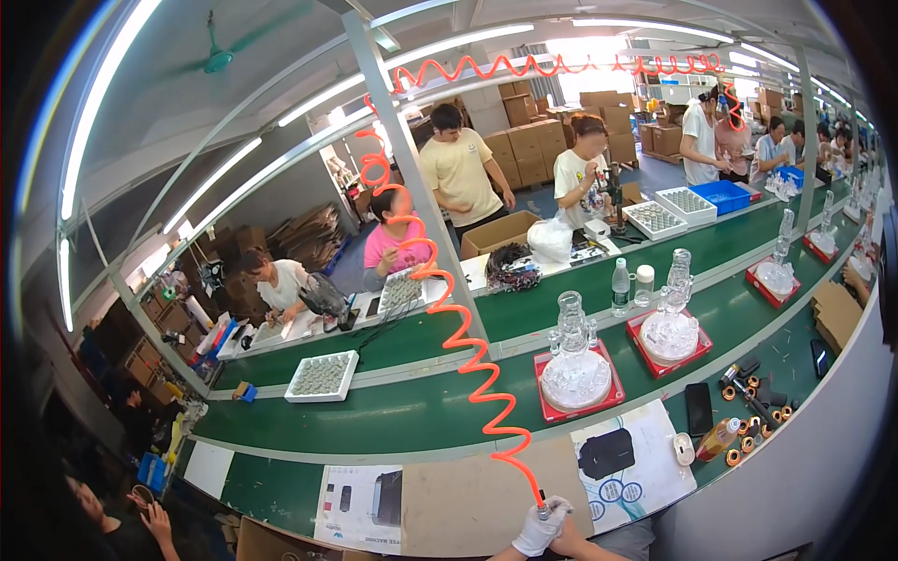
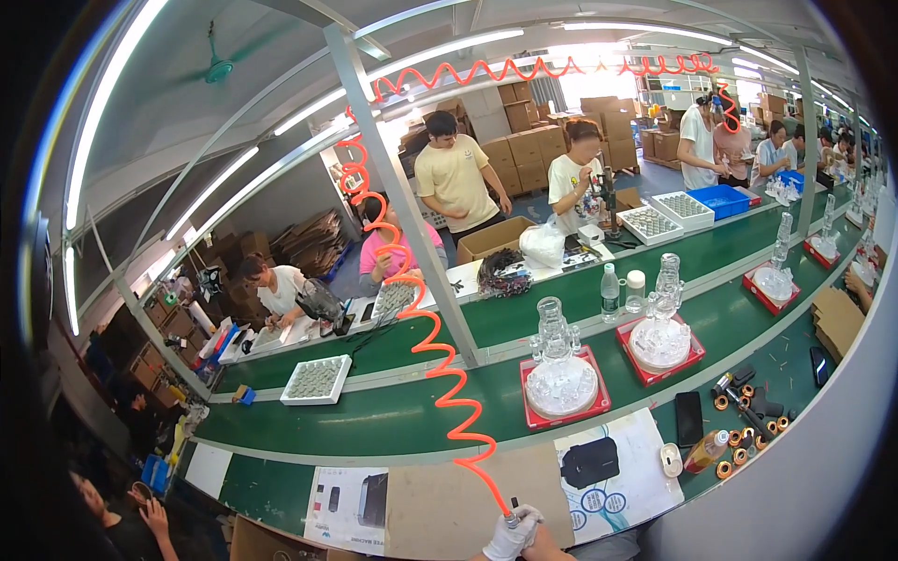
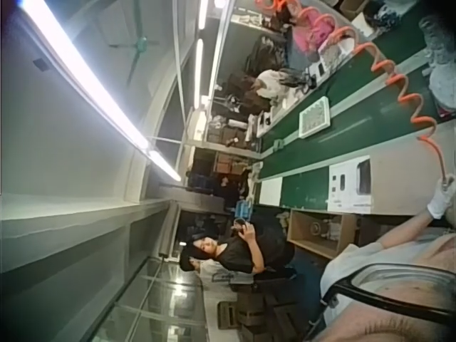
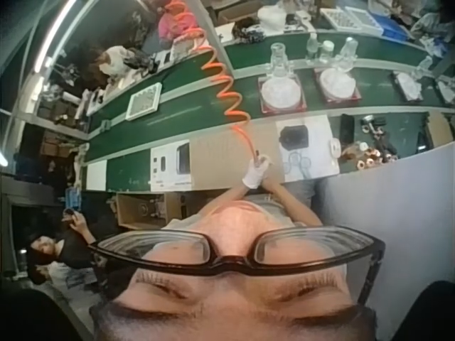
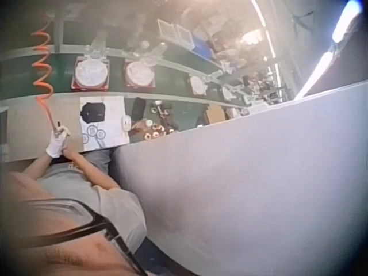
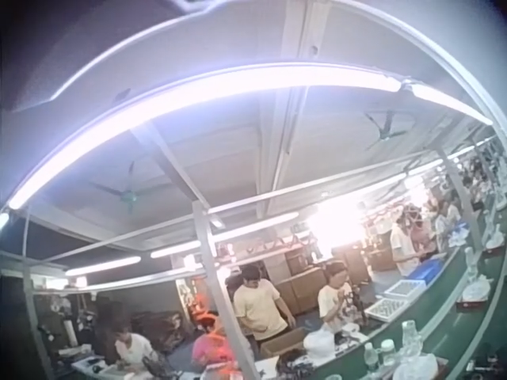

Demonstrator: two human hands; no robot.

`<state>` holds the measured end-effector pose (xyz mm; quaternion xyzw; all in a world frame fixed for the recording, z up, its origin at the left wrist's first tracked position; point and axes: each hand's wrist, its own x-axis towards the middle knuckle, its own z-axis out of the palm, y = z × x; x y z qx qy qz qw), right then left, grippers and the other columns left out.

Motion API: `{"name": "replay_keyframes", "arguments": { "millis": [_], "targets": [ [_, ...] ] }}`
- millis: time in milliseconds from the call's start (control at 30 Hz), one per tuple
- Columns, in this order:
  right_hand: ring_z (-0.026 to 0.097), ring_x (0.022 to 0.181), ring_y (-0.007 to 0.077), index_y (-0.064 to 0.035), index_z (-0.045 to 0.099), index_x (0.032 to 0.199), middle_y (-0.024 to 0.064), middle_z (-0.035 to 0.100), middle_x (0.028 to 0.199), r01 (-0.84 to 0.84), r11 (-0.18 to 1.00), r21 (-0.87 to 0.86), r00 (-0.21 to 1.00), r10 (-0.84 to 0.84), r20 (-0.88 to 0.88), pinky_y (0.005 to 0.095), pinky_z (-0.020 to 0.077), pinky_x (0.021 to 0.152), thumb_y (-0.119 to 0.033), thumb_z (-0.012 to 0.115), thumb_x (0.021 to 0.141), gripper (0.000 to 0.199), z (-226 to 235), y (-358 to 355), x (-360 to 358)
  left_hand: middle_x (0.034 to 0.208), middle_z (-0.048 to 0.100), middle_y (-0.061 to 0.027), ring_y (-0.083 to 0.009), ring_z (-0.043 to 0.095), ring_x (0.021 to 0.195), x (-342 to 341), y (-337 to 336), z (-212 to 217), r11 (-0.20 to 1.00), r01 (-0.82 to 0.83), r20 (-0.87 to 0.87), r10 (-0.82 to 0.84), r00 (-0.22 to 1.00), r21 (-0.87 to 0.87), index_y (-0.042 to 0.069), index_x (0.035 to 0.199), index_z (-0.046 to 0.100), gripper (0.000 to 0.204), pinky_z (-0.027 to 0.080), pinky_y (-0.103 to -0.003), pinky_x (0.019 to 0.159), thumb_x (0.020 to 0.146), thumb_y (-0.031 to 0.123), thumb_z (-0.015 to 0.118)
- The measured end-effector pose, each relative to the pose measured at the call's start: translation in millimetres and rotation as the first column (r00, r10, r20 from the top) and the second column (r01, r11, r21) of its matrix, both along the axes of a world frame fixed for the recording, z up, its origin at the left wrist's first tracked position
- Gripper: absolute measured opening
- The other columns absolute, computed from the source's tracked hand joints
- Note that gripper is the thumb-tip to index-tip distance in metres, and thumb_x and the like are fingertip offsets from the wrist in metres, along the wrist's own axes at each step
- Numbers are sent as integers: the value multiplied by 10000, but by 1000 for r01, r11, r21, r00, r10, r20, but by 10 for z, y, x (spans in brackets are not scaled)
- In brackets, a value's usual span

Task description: Cleaning and dusting glass lamp fixtures using an air blower gun on an assembly line.

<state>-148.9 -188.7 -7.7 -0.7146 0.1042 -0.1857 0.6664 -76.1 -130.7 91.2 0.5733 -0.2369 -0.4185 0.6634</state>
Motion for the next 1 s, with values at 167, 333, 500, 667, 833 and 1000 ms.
{"name": "replay_keyframes", "arguments": {
  "millis": [167, 333, 500, 667, 833, 1000],
  "targets": [
    [565, 1111, 331, -31, 412, 1308, 179, 558, 1162, -6, 994, -108, 1000, 8, 20, 382, 443, 920, -101, 601, 821, 527, 35, -24, -14, 718, 563, 42, -1, 405, 505, 10, 23, -18, 1000, -2, 4, 2, 1000, 2, 58, 872, 625, 128, 320, -183, 448, 948, 133, 555],
    [613, 1052, 331, -38, 404, 1297, 173, 587, 1103, -9, 977, -215, 999, 19, 44, 372, 482, 858, -110, 637, 818, 538, 37, -59, -42, 727, 561, 42, -28, 438, 582, -31, 31, 112, 1000, -14, 35, 14, 999, -2, 76, 863, 631, 95, 358, -210, 518, 923, 118, 571],
    [535, 1183, 349, -56, 439, 1333, 203, 538, 1253, -53, 989, -134, 993, 39, -111, 443, 433, 959, -212, 668, 814, 589, 102, -30, -92, 751, 550, 42, -50, 478, 702, -15, 70, 134, 999, -36, 47, 35, 998, 28, 89, 866, 636, 84, 402, -233, 623, 907, 78, 564],
    [564, 1121, 364, -39, 499, 1334, 233, 574, 1239, -33, 925, -378, 923, -117, -366, 438, 458, 922, -248, 697, 791, 615, 799, 38, -210, 764, 596, -18, -133, 541, 711, 97, 151, 429, 978, -188, -40, 192, 981, 90, 59, 893, 640, 126, 445, -287, 647, 901, 184, 623],
    [445, 1261, 328, -30, 376, 1403, 201, 465, 1365, 71, 985, -158, 981, -98, -168, 420, 346, 1065, -218, 728, 774, 745, 683, -55, -501, 578, 476, 44, -53, 427, 448, 747, 385, 395, 867, -490, 99, 497, 862, -84, 92, 829, 610, 97, 349, -239, 404, 887, 168, 619],
    [438, 1264, 370, -15, 406, 1378, 220, 471, 1359, 146, 887, -438, 921, -283, -267, 438, 335, 1077, -194, 686, 816, 653, 375, -341, -880, 514, 422, 33, -77, 387, 353, 1510, 749, 397, 678, -716, 53, 731, 680, -165, 98, 781, 532, 150, 314, -255, 310, 890, 178, 597]
  ]
}}
